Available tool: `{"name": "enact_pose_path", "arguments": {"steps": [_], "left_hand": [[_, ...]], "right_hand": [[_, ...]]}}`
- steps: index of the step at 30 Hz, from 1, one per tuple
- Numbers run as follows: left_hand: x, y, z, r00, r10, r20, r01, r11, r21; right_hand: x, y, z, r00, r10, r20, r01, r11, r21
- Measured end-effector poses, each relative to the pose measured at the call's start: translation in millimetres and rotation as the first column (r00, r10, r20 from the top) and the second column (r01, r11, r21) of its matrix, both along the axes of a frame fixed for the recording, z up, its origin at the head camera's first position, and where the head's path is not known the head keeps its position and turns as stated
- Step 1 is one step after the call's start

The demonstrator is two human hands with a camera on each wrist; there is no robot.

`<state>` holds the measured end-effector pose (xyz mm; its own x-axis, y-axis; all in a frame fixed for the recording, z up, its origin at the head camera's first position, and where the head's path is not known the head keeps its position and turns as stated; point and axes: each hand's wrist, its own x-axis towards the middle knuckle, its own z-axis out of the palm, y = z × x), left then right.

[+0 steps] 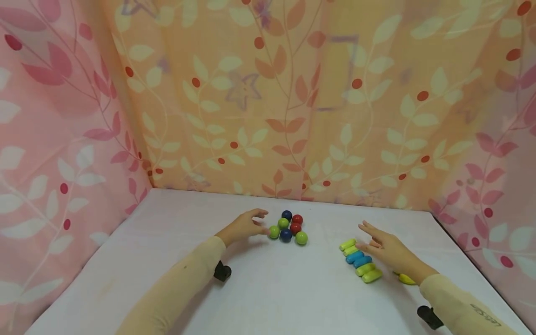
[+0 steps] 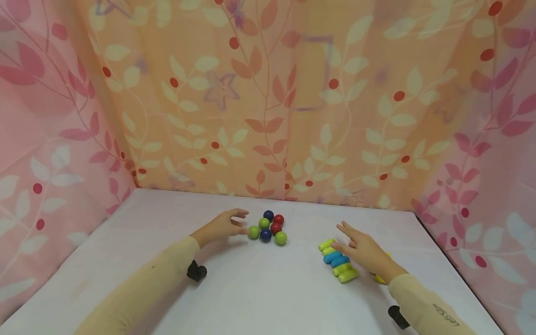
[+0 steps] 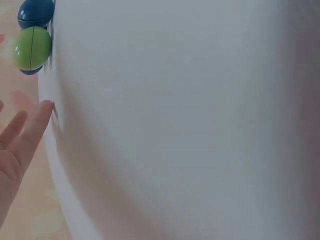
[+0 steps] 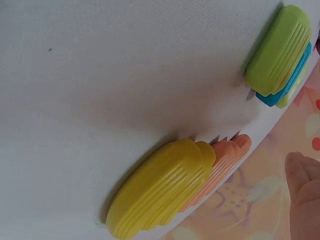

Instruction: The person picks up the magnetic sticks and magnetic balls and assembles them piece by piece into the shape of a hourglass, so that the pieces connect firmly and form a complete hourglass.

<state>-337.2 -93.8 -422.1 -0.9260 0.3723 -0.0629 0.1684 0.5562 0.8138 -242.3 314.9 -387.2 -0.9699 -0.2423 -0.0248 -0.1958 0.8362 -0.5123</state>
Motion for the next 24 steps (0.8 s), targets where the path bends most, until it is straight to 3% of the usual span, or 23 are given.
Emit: {"name": "enact_pose_path", "arguments": {"steps": [7, 16, 24], "left_hand": [[-4.4, 2, 0.3, 0.996, 0.059, 0.062, -0.066, 0.992, 0.104], [-1.2, 5, -4.7, 0.988, 0.059, 0.142, -0.080, 0.986, 0.148], [-2.9, 5, -0.5, 0.978, 0.092, 0.187, -0.120, 0.982, 0.145]], "right_hand": [[1.2, 8, 1.0, 0.994, -0.087, 0.066, 0.092, 0.993, -0.074], [-5.1, 29, -5.9, 0.975, -0.195, 0.110, 0.211, 0.964, -0.163], [-15.4, 49, -3.0, 0.952, -0.260, 0.164, 0.286, 0.944, -0.166]]}}
